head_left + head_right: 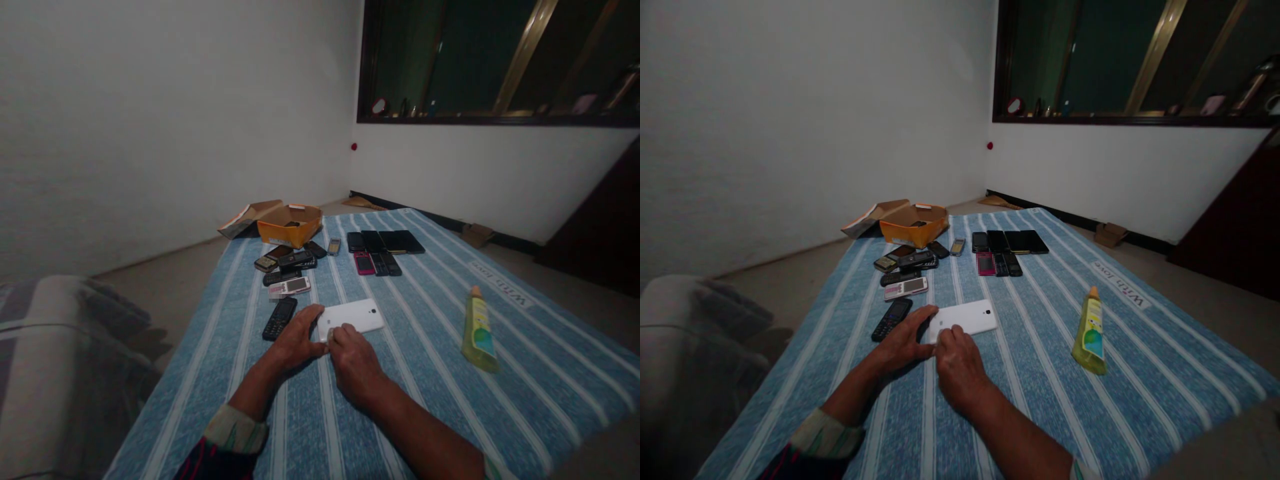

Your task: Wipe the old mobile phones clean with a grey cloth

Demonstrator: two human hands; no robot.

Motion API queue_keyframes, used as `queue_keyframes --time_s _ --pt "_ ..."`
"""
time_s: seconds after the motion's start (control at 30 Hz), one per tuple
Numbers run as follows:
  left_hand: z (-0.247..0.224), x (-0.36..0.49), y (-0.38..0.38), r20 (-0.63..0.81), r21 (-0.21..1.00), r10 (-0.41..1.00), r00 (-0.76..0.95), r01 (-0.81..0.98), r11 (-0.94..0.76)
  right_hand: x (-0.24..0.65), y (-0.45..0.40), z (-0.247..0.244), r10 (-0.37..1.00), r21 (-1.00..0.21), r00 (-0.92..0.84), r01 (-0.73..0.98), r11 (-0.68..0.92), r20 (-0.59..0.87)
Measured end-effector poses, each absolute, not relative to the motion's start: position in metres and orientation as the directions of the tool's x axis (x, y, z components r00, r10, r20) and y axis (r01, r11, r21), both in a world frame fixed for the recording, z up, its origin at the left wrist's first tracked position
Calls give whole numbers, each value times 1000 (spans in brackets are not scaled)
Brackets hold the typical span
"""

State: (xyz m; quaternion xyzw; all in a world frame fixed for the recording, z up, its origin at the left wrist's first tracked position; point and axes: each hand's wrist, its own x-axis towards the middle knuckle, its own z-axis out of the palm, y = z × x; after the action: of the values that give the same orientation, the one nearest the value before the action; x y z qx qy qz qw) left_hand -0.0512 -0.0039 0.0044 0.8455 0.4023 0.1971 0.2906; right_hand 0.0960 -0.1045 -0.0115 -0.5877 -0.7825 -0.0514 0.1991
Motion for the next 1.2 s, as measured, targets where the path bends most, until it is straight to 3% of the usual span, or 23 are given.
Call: queue_keyframes --time_s 0.37,0.5,0.7,0.93,1.2 --pt "3 -50 -4 111 661 783 612 542 -518 144 -103 2 982 -223 -23 973 65 185" --pt "1 -50 -5 109 654 786 609 552 -518 149 -103 8 990 -188 1 982 26 142" --pt "-5 -52 0 131 655 777 616 534 -534 128 -99 13 986 -109 -86 989 102 143" --pt "-5 -52 2 139 633 764 630 537 -558 87 -86 3 932 -61 -266 956 288 245" --pt "-6 -54 4 175 617 746 642 519 -592 87 -79 15 942 -116 -272 948 298 195"
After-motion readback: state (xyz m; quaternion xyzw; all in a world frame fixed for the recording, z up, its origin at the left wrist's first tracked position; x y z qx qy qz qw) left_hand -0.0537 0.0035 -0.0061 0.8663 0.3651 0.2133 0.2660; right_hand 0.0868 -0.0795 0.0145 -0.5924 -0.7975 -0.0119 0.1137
